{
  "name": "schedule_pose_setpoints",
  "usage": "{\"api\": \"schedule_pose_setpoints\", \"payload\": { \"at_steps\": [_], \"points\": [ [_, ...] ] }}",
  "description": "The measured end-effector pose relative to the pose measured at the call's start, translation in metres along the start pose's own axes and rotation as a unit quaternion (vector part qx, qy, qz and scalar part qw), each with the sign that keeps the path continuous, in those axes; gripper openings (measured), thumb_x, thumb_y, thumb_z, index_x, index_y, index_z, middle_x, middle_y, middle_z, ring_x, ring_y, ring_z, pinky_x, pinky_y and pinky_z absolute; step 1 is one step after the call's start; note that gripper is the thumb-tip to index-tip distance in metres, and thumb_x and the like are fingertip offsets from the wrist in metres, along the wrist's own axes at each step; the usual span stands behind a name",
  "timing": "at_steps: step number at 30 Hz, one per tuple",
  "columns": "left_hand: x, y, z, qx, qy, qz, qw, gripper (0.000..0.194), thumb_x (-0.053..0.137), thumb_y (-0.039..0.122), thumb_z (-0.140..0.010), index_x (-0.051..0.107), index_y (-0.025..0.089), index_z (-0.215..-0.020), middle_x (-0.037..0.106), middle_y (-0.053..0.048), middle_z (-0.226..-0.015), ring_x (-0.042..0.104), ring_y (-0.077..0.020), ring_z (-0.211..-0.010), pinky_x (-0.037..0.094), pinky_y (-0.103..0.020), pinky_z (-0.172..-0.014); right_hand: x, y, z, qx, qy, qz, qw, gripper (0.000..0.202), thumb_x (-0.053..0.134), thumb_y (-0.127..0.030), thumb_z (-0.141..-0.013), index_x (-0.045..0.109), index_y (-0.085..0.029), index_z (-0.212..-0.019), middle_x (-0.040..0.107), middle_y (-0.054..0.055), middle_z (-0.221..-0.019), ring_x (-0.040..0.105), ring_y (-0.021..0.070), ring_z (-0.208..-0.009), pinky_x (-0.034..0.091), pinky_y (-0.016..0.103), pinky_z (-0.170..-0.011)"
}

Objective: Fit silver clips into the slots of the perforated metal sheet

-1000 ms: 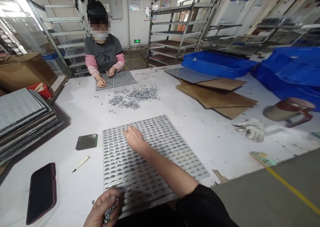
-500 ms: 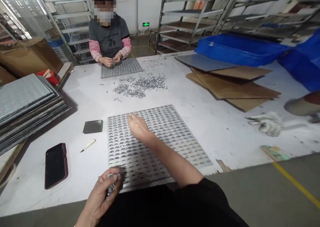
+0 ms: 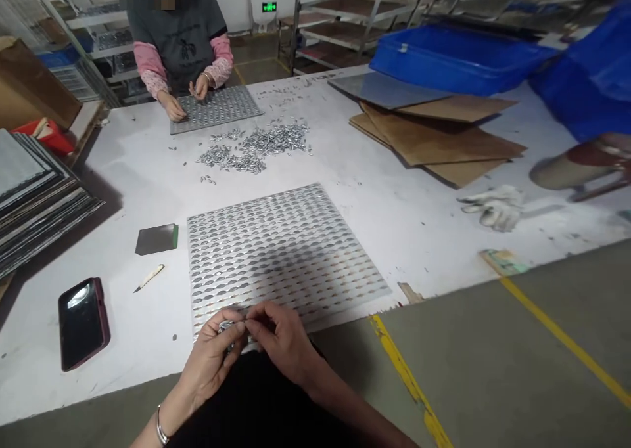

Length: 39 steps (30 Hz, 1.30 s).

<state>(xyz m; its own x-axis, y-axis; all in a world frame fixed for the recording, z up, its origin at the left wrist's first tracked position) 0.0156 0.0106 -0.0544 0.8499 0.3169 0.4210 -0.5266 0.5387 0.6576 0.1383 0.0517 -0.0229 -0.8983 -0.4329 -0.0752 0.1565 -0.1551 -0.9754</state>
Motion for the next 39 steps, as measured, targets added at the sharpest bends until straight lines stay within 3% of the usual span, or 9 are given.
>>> {"api": "schedule_pose_setpoints", "payload": {
  "at_steps": [4,9,17,21,26,28,32,36,39],
  "points": [
    [0.003,0.006,-0.001,-0.003,-0.027,0.000,1.000,0.021,0.079,0.031,-0.076,0.068,0.016,-0.087,0.061,0.000,-0.070,0.049,-0.0066,-0.055,0.027,-0.015,-0.043,-0.013,-0.006,-0.013,-0.030,0.019,0.108,0.994,0.016,0.051,-0.029,-0.093,0.058,-0.019,-0.082,0.060,-0.003,-0.070,0.057,0.0123,-0.062,0.046,0.024,-0.061],
    [-0.011,0.012,-0.001,-0.011,-0.025,0.015,1.000,0.019,0.076,0.026,-0.078,0.070,0.015,-0.092,0.067,-0.005,-0.083,0.055,-0.0090,-0.066,0.042,-0.017,-0.056,-0.033,-0.006,-0.045,-0.080,0.122,0.319,0.936,0.010,0.049,-0.020,-0.093,0.055,-0.020,-0.085,0.064,0.003,-0.085,0.061,0.0173,-0.083,0.046,0.029,-0.080],
    [-0.024,0.010,-0.001,-0.026,-0.022,0.012,0.999,0.026,0.082,0.030,-0.074,0.063,0.016,-0.085,0.067,-0.005,-0.074,0.050,-0.0059,-0.053,0.019,-0.014,-0.037,-0.021,0.008,-0.068,-0.080,0.127,0.450,0.880,0.011,0.049,-0.019,-0.095,0.054,-0.020,-0.085,0.065,0.006,-0.084,0.062,0.0204,-0.077,0.045,0.028,-0.068],
    [-0.016,0.007,0.000,-0.013,-0.029,0.001,0.999,0.034,0.080,0.040,-0.074,0.055,0.018,-0.076,0.059,0.001,-0.063,0.036,-0.0026,-0.042,0.013,-0.015,-0.034,-0.026,-0.007,-0.052,-0.087,0.141,0.379,0.911,0.005,0.055,-0.016,-0.090,0.056,-0.019,-0.095,0.067,0.005,-0.086,0.063,0.0194,-0.080,0.046,0.028,-0.071],
    [-0.004,0.002,0.000,-0.012,-0.018,-0.003,1.000,0.037,0.081,0.041,-0.074,0.051,0.019,-0.071,0.047,0.007,-0.056,0.036,-0.0029,-0.044,0.023,-0.013,-0.039,-0.008,-0.030,-0.005,-0.170,0.029,0.214,0.961,0.009,0.054,-0.024,-0.095,0.059,-0.021,-0.088,0.065,0.000,-0.080,0.062,0.0147,-0.077,0.047,0.026,-0.074],
    [0.002,0.000,-0.001,-0.016,-0.017,-0.010,1.000,0.033,0.081,0.038,-0.074,0.055,0.018,-0.074,0.050,0.006,-0.061,0.040,-0.0033,-0.048,0.026,-0.013,-0.041,-0.006,-0.029,0.008,-0.173,0.036,0.175,0.969,0.007,0.055,-0.025,-0.094,0.061,-0.021,-0.093,0.066,0.001,-0.083,0.062,0.0148,-0.079,0.048,0.026,-0.075],
    [0.010,0.000,-0.004,-0.010,-0.026,-0.046,0.999,0.027,0.082,0.032,-0.073,0.063,0.018,-0.087,0.056,0.004,-0.069,0.042,-0.0024,-0.050,0.025,-0.012,-0.042,-0.018,-0.009,0.009,-0.105,0.102,0.103,0.984,0.011,0.058,-0.029,-0.092,0.063,-0.020,-0.093,0.067,0.001,-0.080,0.062,0.0143,-0.072,0.049,0.026,-0.070],
    [0.011,0.003,-0.009,0.025,-0.051,-0.111,0.992,0.023,0.075,0.036,-0.080,0.058,0.020,-0.082,0.039,0.010,-0.049,0.022,-0.0025,-0.039,0.009,-0.017,-0.037,-0.018,0.002,-0.003,-0.018,0.052,0.053,0.997,0.017,0.058,-0.033,-0.092,0.065,-0.020,-0.085,0.061,-0.003,-0.067,0.055,0.0104,-0.055,0.045,0.023,-0.057],
    [0.007,0.006,-0.012,0.037,-0.057,-0.127,0.990,0.023,0.073,0.036,-0.082,0.055,0.021,-0.079,0.035,0.010,-0.047,0.021,-0.0039,-0.039,0.009,-0.018,-0.037,-0.016,-0.009,-0.007,-0.023,0.034,0.065,0.997,0.014,0.058,-0.028,-0.090,0.064,-0.019,-0.080,0.061,-0.003,-0.069,0.056,0.0108,-0.061,0.044,0.022,-0.059]
  ]
}}
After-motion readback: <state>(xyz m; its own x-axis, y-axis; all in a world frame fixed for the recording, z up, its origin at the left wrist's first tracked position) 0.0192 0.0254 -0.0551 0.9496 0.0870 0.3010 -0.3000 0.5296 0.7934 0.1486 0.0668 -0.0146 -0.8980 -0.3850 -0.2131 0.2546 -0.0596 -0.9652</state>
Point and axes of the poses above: each hand's wrist, its own z-axis away from the middle knuckle, its own x-axis out of the palm, y = z × x, the point moved 8 cm from there along -z, towards the middle knuckle
